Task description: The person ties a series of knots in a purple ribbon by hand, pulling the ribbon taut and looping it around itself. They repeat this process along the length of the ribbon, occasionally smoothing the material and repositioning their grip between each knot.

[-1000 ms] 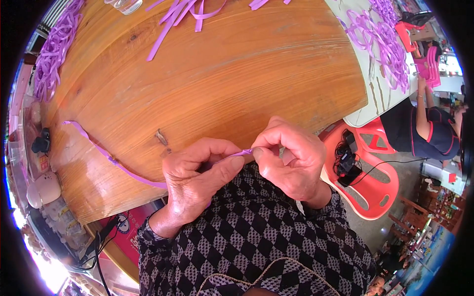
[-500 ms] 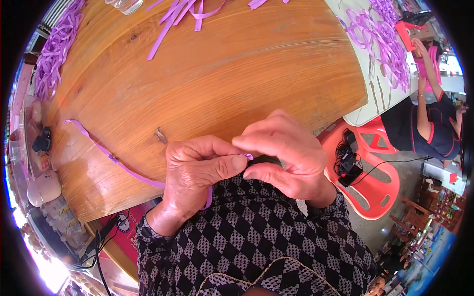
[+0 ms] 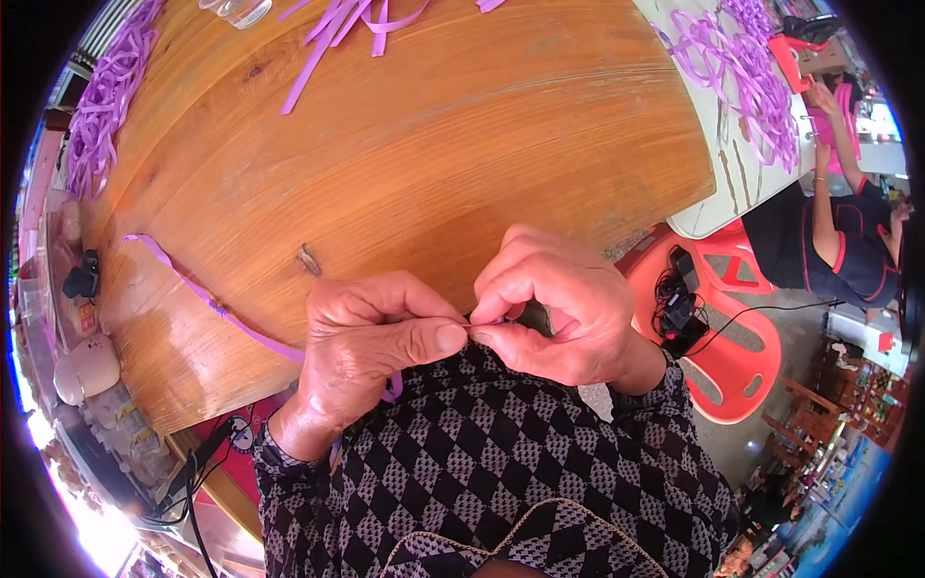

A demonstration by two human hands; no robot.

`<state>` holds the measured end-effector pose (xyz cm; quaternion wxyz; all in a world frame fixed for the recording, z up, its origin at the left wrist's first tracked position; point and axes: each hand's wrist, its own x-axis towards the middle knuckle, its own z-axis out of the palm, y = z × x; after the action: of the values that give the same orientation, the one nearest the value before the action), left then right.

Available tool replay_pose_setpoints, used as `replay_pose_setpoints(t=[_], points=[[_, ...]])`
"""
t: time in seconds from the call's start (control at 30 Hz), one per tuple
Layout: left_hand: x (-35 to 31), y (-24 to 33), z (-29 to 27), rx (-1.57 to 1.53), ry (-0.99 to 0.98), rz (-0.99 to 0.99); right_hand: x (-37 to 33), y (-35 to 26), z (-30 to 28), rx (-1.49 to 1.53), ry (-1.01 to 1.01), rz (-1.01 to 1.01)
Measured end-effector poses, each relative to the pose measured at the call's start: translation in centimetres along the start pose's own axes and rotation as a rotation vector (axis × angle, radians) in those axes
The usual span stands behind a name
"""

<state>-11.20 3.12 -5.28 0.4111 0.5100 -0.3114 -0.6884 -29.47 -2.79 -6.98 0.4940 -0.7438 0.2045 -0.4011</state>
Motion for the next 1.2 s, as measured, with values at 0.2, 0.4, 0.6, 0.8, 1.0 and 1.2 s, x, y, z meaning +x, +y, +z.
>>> replay_pose_setpoints(t=[0.2,0.4,0.6,0.8,1.0,1.2], points=[[-0.2,-0.1,0.3,0.078,0.042,0.078,0.2,-0.2,-0.3,0.044,-0.026,0.056],[-0.2,-0.4,0.3,0.081,0.048,0.116,0.3,-0.3,-0.1,0.127,-0.081,0.135],[-0.4,0.3,0.4,0.157,0.004,0.112,-0.3,-0.5,0.0,0.177,-0.131,0.234],[-1.1,0.1,-0.4,0.334,-0.052,0.221,-0.8,-1.0,0.4,0.613,-0.12,0.601],[-1.3,0.2,-0.1,0.363,0.049,0.286,-0.8,-0.3,-0.9,0.57,0.093,0.431],[-1.2,0.3,0.2,0.382,0.077,0.209,-0.4,-0.1,-0.1,0.224,-0.027,0.288]])
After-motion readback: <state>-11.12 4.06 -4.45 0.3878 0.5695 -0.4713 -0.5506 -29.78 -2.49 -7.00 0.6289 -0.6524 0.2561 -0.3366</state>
